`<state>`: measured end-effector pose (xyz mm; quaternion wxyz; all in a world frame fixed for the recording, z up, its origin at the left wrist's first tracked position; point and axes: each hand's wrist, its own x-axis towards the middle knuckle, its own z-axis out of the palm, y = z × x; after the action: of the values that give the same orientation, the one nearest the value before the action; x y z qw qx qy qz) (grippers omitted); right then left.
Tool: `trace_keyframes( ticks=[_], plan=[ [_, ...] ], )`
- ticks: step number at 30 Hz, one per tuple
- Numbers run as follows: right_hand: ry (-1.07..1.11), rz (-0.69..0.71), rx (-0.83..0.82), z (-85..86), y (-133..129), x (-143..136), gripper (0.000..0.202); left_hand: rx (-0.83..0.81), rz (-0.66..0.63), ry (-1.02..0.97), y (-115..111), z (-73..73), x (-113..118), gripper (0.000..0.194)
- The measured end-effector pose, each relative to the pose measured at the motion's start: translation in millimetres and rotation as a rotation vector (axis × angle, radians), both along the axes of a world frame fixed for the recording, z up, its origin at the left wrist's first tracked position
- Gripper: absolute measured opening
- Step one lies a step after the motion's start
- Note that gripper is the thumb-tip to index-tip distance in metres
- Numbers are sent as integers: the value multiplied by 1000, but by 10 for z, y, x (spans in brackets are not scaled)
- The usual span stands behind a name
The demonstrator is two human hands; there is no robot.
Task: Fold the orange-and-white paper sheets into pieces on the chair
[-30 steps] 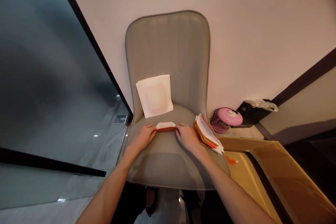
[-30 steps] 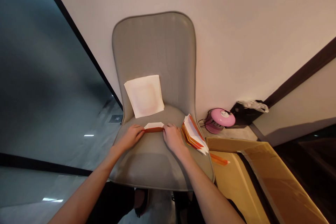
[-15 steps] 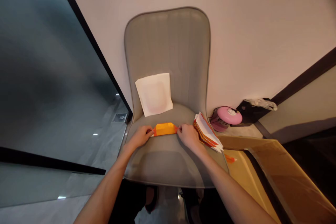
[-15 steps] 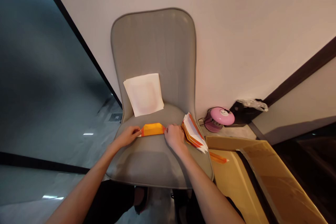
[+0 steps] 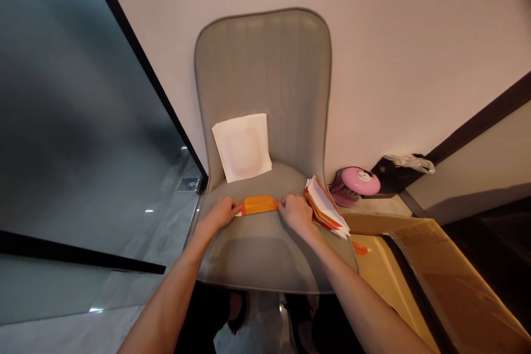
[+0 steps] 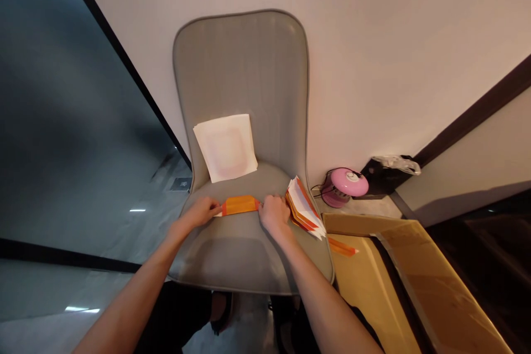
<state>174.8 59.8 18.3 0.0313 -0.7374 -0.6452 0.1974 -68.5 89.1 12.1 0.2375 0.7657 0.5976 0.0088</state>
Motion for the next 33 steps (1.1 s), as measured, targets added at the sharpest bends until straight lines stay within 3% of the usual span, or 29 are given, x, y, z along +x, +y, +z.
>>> trace_keyframes(
  ticks=[6, 10, 12, 14, 16, 21, 26, 33],
  plan=[
    [-22, 17, 12, 46, -11, -6, 28, -16, 118, 96, -44, 101, 79, 36],
    [-79, 101, 118, 104, -64, -86, 34, 49, 224, 260, -141, 233, 189, 28],
    [-88, 206, 157, 107, -137, -176, 40, 160, 192, 315, -204, 281, 282, 18],
    [-59, 355, 142, 72, -229, -280, 47, 267, 72, 330, -266, 291, 391, 17],
    [-23, 440, 67, 2, -309, -365, 60, 293, -42, 320, -324, 255, 500, 25],
    [25, 475, -89, -130, -361, -366, 87, 261, -213, 219, -497, 25, 664, 46],
    [-11, 433, -170, -73, -368, -251, 103, 223, -157, 305, -722, -117, 625, 70],
    [-55, 329, -187, -126, -371, -194, 110, 140, -11, 394, -863, -29, 546, 79]
  ],
)
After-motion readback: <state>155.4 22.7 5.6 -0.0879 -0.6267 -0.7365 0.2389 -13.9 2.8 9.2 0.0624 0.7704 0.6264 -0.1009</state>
